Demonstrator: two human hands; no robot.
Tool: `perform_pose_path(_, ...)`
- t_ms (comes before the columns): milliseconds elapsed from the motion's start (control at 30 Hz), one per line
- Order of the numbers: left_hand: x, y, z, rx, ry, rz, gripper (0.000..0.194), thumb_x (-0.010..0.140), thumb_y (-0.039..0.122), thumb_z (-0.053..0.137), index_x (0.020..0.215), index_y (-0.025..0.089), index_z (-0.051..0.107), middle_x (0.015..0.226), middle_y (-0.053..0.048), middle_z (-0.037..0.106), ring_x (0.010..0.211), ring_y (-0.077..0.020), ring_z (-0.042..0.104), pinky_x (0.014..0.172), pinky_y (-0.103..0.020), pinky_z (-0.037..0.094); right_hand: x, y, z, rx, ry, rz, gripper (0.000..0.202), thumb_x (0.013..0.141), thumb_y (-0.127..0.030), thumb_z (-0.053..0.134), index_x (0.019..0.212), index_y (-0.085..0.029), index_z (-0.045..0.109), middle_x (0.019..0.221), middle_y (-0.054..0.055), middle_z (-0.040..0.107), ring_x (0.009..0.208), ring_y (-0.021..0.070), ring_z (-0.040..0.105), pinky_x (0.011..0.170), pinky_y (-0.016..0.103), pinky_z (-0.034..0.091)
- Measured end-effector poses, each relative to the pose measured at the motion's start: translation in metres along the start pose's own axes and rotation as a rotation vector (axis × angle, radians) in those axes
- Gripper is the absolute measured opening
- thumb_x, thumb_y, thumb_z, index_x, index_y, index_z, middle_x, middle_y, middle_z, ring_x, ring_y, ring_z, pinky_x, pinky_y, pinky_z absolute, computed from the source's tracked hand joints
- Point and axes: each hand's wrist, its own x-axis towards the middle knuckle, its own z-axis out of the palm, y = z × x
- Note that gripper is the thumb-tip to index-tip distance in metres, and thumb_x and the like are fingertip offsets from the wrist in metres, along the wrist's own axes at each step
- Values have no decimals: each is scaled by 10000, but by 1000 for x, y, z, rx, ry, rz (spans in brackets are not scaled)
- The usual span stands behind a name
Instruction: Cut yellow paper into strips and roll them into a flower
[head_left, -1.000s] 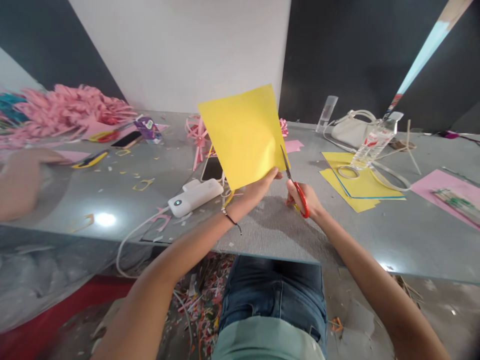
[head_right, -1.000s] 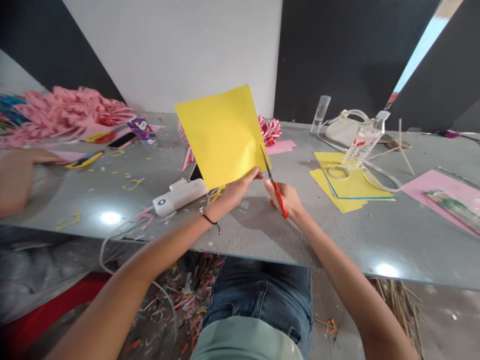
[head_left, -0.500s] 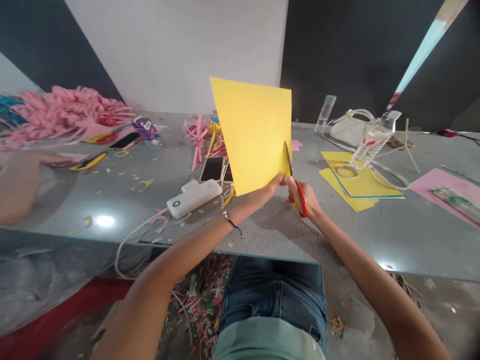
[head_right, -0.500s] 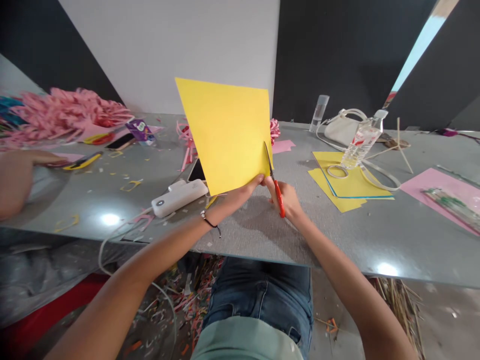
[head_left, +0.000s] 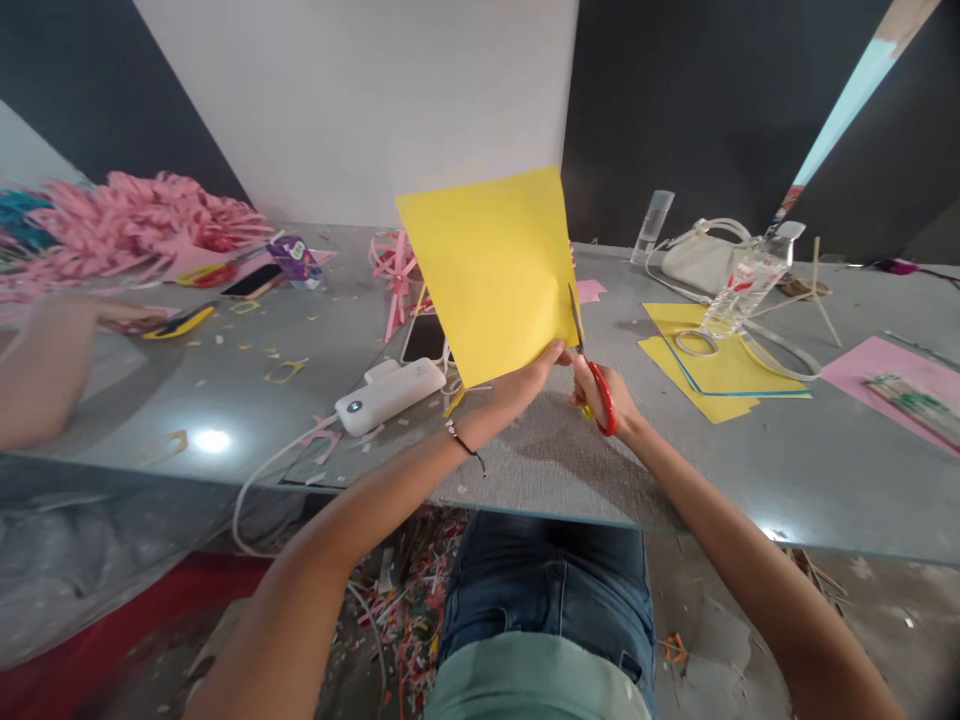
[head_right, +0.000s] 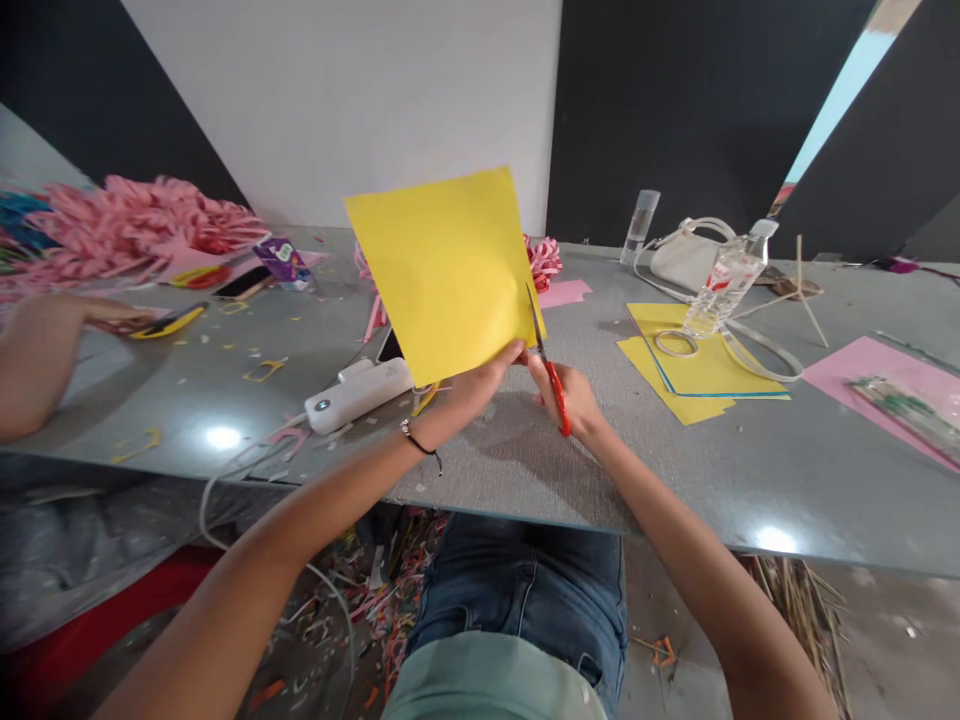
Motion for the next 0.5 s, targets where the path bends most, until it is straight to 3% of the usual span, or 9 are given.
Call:
perform_pose_path(100,0,5,-5,-69,-39,-16,421,1042,581,519,947,235,739,1192,-80,809,1290,-265,689,1345,-420,334,0,0,0,-7,-2,-1,744,937,-894,417,796,-207,663,706,78,681,737,246,727,756,371,630)
perform_pose_path(233,3,7,-8,-157,-17,-72,396,1060,501,497,907,220,730,1068,-79,820,1140,-232,756,1294,-395,401,0,3,2,8,-14,1,711,914,-910,441,709,-234,518,651,42,587,704,222,679,730,358,622)
perform_pose_path(367,3,10,-11,-151,-2,-99,403,1053,504,498,915,205,731,1082,-106,814,1144,-250,759,1285,-410,418,1,6,3,13,-38,-14,696,923,-892,457,675,-243,423,649,16,529,666,190,632,732,356,624)
perform_pose_path(500,1,7,-7,7,-92,-68,389,1054,527,501,959,247,753,1137,-76,817,1334,-281,671,1359,-423,291,1,3,0,29,-25,-35,692,940,-874,447,680,-238,532,668,47,604,729,216,678,768,355,629)
